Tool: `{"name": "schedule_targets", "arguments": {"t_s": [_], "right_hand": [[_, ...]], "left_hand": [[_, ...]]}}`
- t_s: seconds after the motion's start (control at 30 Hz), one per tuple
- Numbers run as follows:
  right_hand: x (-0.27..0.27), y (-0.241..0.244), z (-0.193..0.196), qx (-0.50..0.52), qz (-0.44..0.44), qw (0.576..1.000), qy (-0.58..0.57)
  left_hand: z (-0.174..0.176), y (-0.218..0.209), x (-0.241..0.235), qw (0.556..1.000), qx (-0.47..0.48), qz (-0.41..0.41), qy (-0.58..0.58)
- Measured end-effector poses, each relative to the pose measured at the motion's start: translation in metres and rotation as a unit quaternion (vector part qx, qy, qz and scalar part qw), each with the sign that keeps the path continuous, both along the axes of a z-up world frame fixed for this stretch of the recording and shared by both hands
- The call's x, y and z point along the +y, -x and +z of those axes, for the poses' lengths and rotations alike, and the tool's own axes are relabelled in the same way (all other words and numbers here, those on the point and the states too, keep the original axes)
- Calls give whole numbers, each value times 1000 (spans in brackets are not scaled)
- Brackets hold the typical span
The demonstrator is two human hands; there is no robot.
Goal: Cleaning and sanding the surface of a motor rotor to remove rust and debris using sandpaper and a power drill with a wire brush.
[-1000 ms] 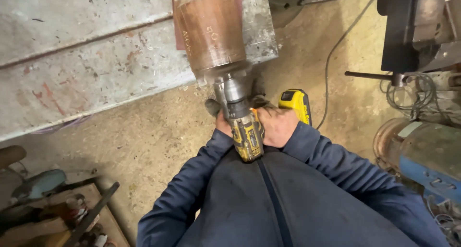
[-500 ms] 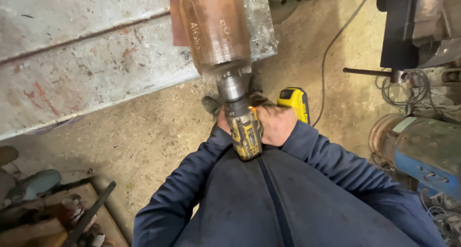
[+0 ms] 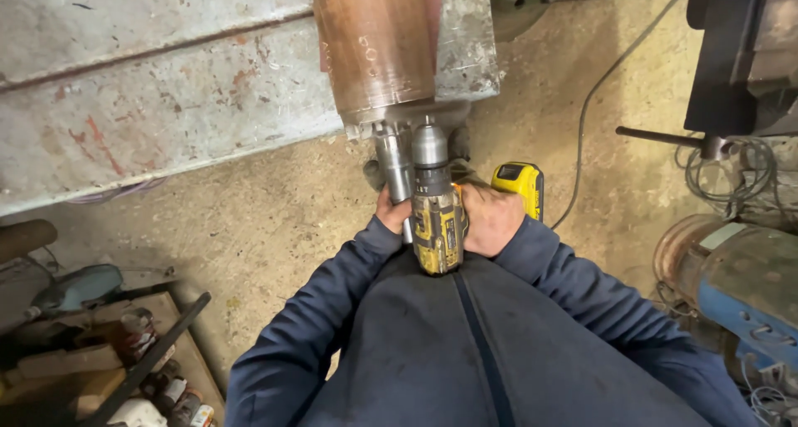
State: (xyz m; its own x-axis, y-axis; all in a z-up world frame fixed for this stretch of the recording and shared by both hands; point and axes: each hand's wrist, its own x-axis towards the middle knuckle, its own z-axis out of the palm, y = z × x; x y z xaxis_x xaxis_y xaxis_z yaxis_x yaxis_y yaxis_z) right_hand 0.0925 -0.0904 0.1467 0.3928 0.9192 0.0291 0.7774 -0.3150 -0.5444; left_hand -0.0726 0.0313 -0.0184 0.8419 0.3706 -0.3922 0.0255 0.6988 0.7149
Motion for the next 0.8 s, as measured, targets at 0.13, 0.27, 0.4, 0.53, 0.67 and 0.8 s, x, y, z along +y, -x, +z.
{"name": "schedule_targets", "arguments": {"t_s": [0.13, 0.27, 0.4, 0.53, 0.67, 0.8], "right_hand": [[-2, 3, -7, -2, -4, 1000, 20], [1, 7, -7, 1, -17, 1000, 12], [3, 12, -12, 6, -26, 999, 38], [6, 16, -15, -23, -4, 999, 33], [21, 19, -9, -25, 10, 999, 40], [39, 23, 0, -35, 47, 998, 23]], "left_hand": [[-3, 10, 4, 999, 32, -18, 17], [-9, 13, 5, 997, 79, -15, -18], [-3, 7, 5, 987, 118, 31, -101], [-29, 14, 1, 978, 128, 67, -151], [-38, 18, 4, 969, 132, 78, -194], [-18, 18, 15, 981, 107, 71, -148]]}}
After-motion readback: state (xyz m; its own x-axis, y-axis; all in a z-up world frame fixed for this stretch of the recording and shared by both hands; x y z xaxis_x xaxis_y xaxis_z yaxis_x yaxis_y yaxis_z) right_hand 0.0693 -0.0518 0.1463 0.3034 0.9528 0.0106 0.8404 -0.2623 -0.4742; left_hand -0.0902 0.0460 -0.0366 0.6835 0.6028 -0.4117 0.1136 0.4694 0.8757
